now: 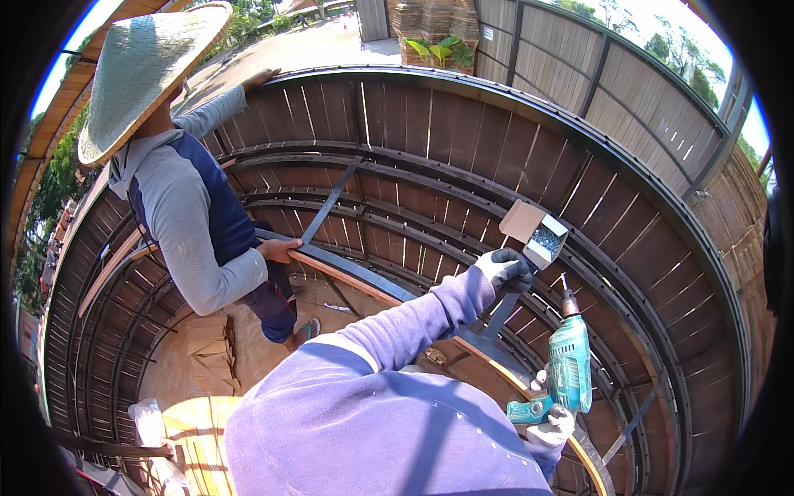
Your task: The person uses a power drill to drive screws into a curved metal handrail and its supporting frame while another person holds the beam in place. The person picks up screws from a box and drills them at intervals along the structure.
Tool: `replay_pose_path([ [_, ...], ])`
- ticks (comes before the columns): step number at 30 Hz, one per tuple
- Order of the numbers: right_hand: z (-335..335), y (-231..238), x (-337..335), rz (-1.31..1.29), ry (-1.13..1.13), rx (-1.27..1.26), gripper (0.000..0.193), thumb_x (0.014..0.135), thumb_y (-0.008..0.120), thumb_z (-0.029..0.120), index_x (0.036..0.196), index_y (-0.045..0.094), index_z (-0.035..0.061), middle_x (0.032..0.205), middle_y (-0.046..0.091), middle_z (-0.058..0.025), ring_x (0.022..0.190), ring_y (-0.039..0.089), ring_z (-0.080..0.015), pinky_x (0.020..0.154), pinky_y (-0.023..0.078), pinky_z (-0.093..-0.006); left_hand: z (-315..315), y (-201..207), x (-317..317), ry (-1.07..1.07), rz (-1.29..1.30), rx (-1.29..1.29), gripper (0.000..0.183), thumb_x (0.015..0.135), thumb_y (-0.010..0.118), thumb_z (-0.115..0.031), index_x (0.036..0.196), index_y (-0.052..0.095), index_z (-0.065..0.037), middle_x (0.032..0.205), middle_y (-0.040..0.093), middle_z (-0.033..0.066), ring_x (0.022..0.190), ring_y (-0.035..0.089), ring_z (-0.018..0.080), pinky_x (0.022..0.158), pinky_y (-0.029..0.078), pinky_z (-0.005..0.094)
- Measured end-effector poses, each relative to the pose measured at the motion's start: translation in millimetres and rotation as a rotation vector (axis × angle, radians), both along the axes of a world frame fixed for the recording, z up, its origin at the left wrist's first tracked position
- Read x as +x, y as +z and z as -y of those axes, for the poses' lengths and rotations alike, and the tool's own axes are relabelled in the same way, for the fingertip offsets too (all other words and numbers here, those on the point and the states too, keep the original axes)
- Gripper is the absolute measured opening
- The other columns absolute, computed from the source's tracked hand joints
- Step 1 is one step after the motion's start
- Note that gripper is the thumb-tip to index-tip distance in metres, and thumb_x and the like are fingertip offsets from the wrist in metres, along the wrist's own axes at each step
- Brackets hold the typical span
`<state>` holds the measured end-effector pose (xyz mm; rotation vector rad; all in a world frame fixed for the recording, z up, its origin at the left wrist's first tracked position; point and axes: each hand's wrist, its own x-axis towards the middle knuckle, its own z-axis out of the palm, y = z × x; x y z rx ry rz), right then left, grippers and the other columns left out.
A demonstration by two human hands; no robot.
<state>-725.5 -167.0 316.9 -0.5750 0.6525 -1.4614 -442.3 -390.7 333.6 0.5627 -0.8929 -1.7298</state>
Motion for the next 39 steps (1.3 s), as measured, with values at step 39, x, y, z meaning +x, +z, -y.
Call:
replay_pose_path([
  [39,-60.4,27.3,358.0,-0.122,0.235,-0.188,0.111,0.067,0.094,0.023,0.153,0.027,0.006,0.139,0.051,-0.0205,0.114,0.064,-0.0338,0.09,0.06,-0.0443,-140.7,28.9,338.4,-0.027,-0.421,0.196,0.028,0.103,0.056,-0.023,0.124,0.058,-0.005,0.126,0.064,0.0183,0.118,0.064,0.0317,0.084,0.065,0.0443],
])
